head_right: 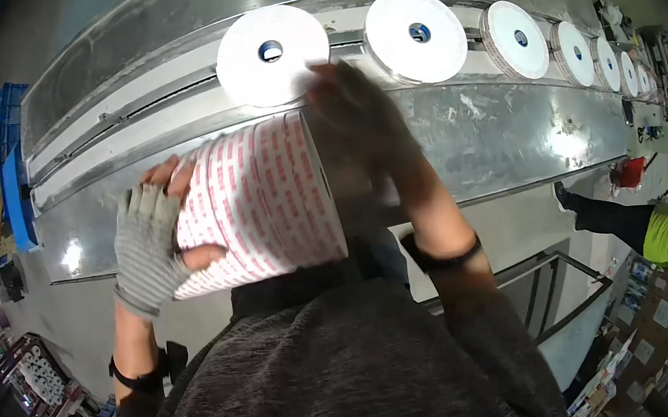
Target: Manually placing rolls of labels onto a conveyor and stacking them on a nearby table.
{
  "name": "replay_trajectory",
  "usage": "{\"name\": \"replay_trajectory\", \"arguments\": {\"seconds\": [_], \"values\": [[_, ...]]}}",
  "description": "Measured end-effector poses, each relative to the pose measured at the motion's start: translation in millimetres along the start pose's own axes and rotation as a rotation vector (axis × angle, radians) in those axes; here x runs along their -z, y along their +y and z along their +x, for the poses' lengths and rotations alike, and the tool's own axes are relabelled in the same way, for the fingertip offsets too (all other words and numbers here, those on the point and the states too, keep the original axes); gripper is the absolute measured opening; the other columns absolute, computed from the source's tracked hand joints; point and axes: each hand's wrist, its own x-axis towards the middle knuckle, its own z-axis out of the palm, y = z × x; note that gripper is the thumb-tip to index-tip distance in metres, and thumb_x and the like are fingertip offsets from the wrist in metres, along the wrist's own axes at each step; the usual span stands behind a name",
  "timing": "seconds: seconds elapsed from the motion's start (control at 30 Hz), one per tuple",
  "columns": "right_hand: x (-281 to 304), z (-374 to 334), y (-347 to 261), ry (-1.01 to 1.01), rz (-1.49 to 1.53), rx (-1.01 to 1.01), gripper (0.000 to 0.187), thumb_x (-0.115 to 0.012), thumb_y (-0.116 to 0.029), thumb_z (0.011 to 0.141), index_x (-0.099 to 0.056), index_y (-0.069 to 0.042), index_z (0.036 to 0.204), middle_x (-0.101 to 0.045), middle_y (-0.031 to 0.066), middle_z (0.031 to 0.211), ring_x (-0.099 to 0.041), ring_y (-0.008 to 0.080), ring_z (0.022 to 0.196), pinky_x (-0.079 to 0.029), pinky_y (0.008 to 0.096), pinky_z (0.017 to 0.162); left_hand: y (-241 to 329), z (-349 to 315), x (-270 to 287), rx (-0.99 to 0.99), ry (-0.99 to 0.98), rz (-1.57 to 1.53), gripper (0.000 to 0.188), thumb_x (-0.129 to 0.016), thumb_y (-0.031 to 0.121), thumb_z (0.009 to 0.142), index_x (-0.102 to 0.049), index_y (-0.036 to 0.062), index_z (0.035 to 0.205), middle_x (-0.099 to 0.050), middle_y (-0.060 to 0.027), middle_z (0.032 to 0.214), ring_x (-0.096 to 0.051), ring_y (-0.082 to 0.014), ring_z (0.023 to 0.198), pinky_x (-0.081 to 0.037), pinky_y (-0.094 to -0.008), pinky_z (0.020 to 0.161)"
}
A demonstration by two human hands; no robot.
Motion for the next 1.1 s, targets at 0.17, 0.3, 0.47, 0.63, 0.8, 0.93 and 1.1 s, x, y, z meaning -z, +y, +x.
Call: {"name": "replay_trajectory", "arguments": {"seconds": [0.17,0.3,0.47,0.63,0.8,0.93,1.1], "values": [[-112,-98,-104,0.447,-0.16,0.49,0.098,-0.085,-0.031,0.066,-0.032,-0.002,0.144,-0.047,0.0173,0.138,-0.042,0.0256,0.128,-0.037,0.0389,0.106,-22,23,-9,0.052,-0.103,-0.233,0.09,-0.059,0.073,0.071,-0.049,0.0117,0.136,-0.054,-0.021,0.129,-0.054,-0.0385,0.116,-0.042,-0.0498,0.096],[-118,-101,-128,0.456,0.072,-0.048,0.102,-0.091,-0.029,0.057,-0.037,-0.004,0.14,-0.052,0.0121,0.128,-0.048,0.0259,0.121,-0.04,0.04,0.102,-21,24,-10,-0.01,-0.069,-0.286,0.092,-0.056,0.075,0.072,-0.049,0.0107,0.137,-0.052,-0.0222,0.132,-0.052,-0.041,0.118,-0.04,-0.0522,0.097],[-109,-108,-103,0.507,-0.256,0.21,0.104,-0.091,-0.03,0.054,-0.037,-0.005,0.14,-0.054,0.0134,0.124,-0.056,0.0294,0.113,-0.045,0.0402,0.097,-3,-5,-12,-0.084,0.014,-0.16,0.099,-0.052,0.081,0.067,-0.05,0.0099,0.136,-0.049,-0.0187,0.135,-0.048,-0.0407,0.12,-0.038,-0.0548,0.097],[-53,-88,-83,0.409,0.517,0.019,0.059,-0.074,-0.025,0.073,-0.054,-0.002,0.124,-0.06,0.0076,0.105,-0.058,0.0198,0.095,-0.051,0.0356,0.081,15,-32,-3,-0.183,0.05,-0.18,0.089,-0.063,0.072,0.066,-0.055,0.0127,0.132,-0.052,-0.0147,0.132,-0.048,-0.037,0.119,-0.037,-0.0522,0.1],[-57,-49,-100,0.497,1.24,0.087,0.043,-0.06,-0.015,0.085,-0.052,-0.003,0.126,-0.057,-0.001,0.09,-0.052,0.0067,0.077,-0.048,0.0282,0.07,-2,12,27,0.266,-0.357,-0.673,0.105,-0.075,0.065,0.056,-0.045,0.0105,0.141,-0.053,-0.0167,0.133,-0.048,-0.0327,0.126,-0.039,-0.0434,0.106],[-81,-3,-159,0.561,0.711,0.299,0.045,-0.064,-0.006,0.087,-0.048,-0.003,0.129,-0.056,0.0046,0.114,-0.055,0.0131,0.101,-0.046,0.0296,0.092,16,71,28,0.136,0.071,-0.85,0.125,-0.092,0.039,0.052,-0.022,0.0081,0.151,-0.041,-0.0205,0.145,-0.041,-0.0281,0.134,-0.037,-0.0396,0.109],[-74,5,-162,0.634,0.756,0.425,0.058,-0.064,-0.001,0.084,-0.039,-0.003,0.136,-0.054,0.0073,0.121,-0.054,0.0146,0.106,-0.048,0.0305,0.09,27,115,0,0.17,0.219,-1.404,0.114,-0.092,0.019,0.057,-0.024,0.005,0.148,-0.05,-0.0106,0.132,-0.052,-0.0198,0.119,-0.045,-0.0345,0.1]]}}
